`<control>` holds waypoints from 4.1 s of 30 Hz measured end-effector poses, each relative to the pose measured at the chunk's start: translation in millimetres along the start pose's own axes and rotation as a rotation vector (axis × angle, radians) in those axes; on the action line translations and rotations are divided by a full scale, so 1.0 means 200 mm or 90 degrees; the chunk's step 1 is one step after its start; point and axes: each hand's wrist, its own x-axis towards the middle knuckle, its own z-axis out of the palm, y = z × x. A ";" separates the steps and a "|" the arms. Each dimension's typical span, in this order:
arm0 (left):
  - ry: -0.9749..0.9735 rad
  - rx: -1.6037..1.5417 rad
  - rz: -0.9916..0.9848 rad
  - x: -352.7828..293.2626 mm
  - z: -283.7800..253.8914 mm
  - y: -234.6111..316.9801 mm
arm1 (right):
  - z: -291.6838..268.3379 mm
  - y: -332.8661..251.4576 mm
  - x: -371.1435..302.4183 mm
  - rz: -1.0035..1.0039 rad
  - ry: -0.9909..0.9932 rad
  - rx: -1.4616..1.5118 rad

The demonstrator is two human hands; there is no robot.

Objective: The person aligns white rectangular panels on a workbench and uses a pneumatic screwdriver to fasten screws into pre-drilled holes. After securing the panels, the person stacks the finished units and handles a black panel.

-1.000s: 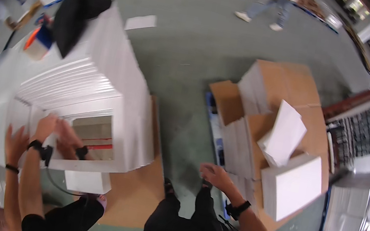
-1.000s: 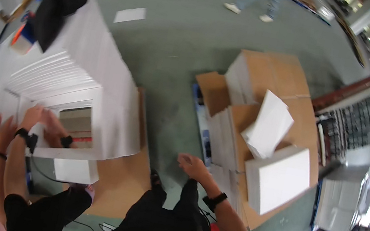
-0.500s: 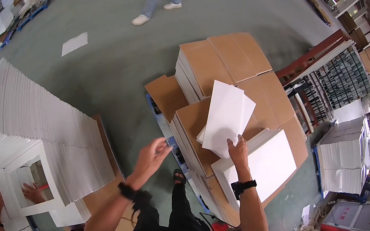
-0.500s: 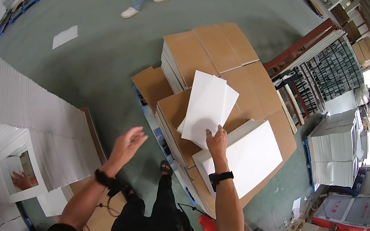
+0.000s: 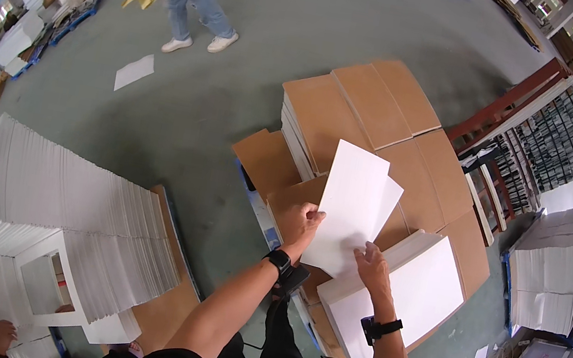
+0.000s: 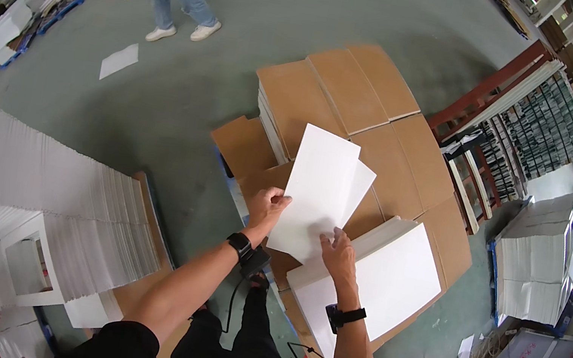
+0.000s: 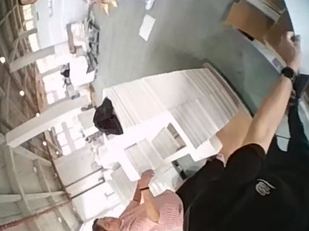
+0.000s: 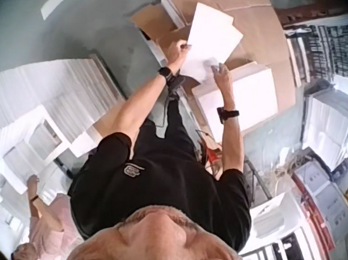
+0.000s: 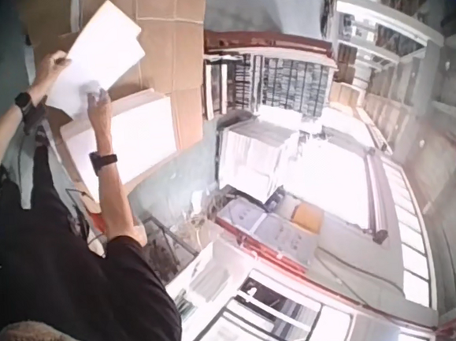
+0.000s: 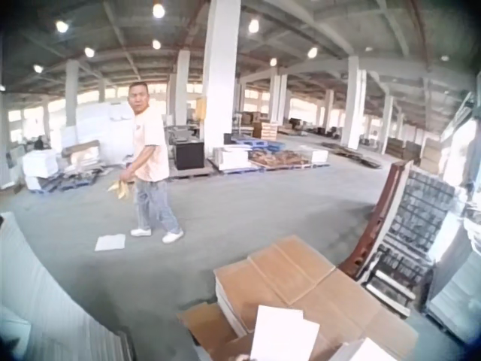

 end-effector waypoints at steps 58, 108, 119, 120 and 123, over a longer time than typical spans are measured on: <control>0.533 0.595 -0.174 -1.98 -3.50 -0.91 | 1.50 -1.78 -1.40 -0.234 -0.601 0.127; -0.367 0.078 0.156 -1.11 0.35 0.55 | -0.25 1.62 -1.17 -0.024 0.435 0.049; -0.284 -0.427 0.005 -1.26 -0.32 0.47 | -0.54 0.42 -1.19 -0.099 0.209 0.255; -0.285 -0.444 -0.019 -1.27 -0.34 0.45 | -0.49 0.42 -1.16 -0.137 0.224 0.193; -0.249 -0.449 -0.084 -1.26 -0.36 0.29 | -0.33 0.42 -1.05 -0.107 0.236 0.155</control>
